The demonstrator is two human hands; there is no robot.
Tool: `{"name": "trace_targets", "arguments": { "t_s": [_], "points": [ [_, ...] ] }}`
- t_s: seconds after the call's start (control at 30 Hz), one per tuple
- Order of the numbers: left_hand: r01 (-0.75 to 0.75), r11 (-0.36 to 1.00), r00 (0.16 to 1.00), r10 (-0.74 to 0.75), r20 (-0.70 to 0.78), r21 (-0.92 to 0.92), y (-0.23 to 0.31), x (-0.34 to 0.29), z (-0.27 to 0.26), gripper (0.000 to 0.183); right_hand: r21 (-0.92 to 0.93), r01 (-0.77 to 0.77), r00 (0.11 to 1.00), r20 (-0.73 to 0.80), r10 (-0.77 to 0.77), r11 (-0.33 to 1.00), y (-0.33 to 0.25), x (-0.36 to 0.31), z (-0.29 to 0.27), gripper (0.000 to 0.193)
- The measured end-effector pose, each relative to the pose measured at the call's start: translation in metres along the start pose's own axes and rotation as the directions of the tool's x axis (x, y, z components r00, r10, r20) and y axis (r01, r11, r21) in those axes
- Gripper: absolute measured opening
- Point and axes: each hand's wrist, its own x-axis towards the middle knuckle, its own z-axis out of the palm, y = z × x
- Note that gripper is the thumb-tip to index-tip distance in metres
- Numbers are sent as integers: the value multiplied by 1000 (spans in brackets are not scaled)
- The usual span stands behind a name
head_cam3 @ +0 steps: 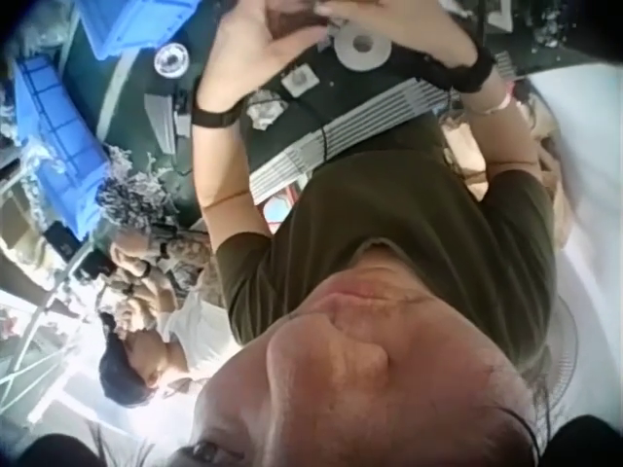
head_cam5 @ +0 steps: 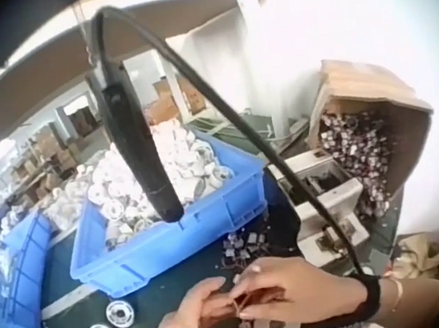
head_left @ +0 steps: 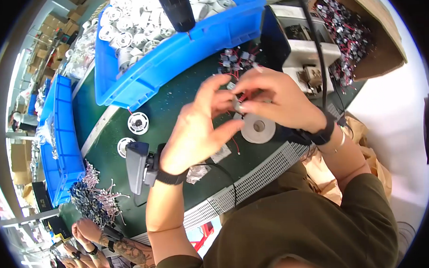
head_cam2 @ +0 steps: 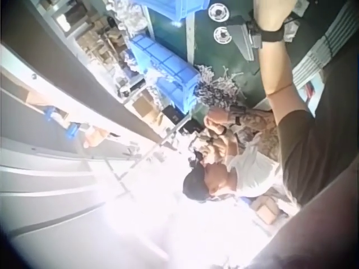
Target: The person picks up a motor and a plastic housing, fits the motor into the housing, and drives screws into the assembly with a power screwdriver. They then place the completed unit on the table and repeat the process.
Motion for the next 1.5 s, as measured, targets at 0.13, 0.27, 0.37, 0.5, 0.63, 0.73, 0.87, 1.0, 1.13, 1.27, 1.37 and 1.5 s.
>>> {"name": "trace_targets", "arguments": {
  "t_s": [0.13, 0.27, 0.37, 0.5, 0.63, 0.73, 0.87, 1.0, 1.13, 1.27, 1.37, 1.5],
  "points": [
    [-29, 972, 998, 40, -42, 234, 22, 10, -29, 46, 322, -163, 981, -47, 188, 933, -8, -7, 2, 31],
    [236, 615, 796, 323, -513, 753, -1, 73, -148, 20, 448, -122, 967, -149, 209, 886, -5, -7, -8, 30],
    [259, 112, 966, -11, -260, 959, -50, 133, -196, 31, 400, -123, 972, -134, 191, 908, -2, -7, -6, 30],
    [29, 209, 992, -122, -3, 977, -159, 157, -261, 47, 398, -116, 978, -112, 174, 910, -11, -1, -2, 29],
    [29, 205, 969, -248, 23, 978, -147, 183, -230, 46, 351, -213, 954, -128, 272, 912, -13, -14, -8, 29],
    [168, 80, 975, -161, -153, 983, -117, 154, -234, 58, 351, -140, 972, -128, 196, 926, -17, -24, -5, 29],
    [278, 494, 852, 270, -449, 824, -26, 101, -184, 59, 355, -144, 957, -188, 221, 924, -11, -45, -9, 28],
    [-252, 608, 875, 476, -92, 753, -6, 26, -69, 52, 319, -7, 932, -341, 122, 948, 7, -47, -16, 31],
    [-267, 816, 898, 404, -175, 513, -2, -18, 29, 58, 274, -60, 936, -318, 149, 960, -7, -46, -20, 29],
    [-257, 874, 891, 380, -250, 413, -47, -21, 74, 56, 220, -12, 953, -292, 77, 976, 1, -52, -12, 30],
    [-272, 854, 867, 418, -272, 444, -57, -24, 77, 60, 270, -98, 968, -199, 155, 958, 0, -62, -8, 29],
    [-211, 895, 910, 327, -256, 394, -37, -21, 81, 67, 63, -141, 981, -123, 147, 988, 4, -64, -4, 27]
  ]
}}
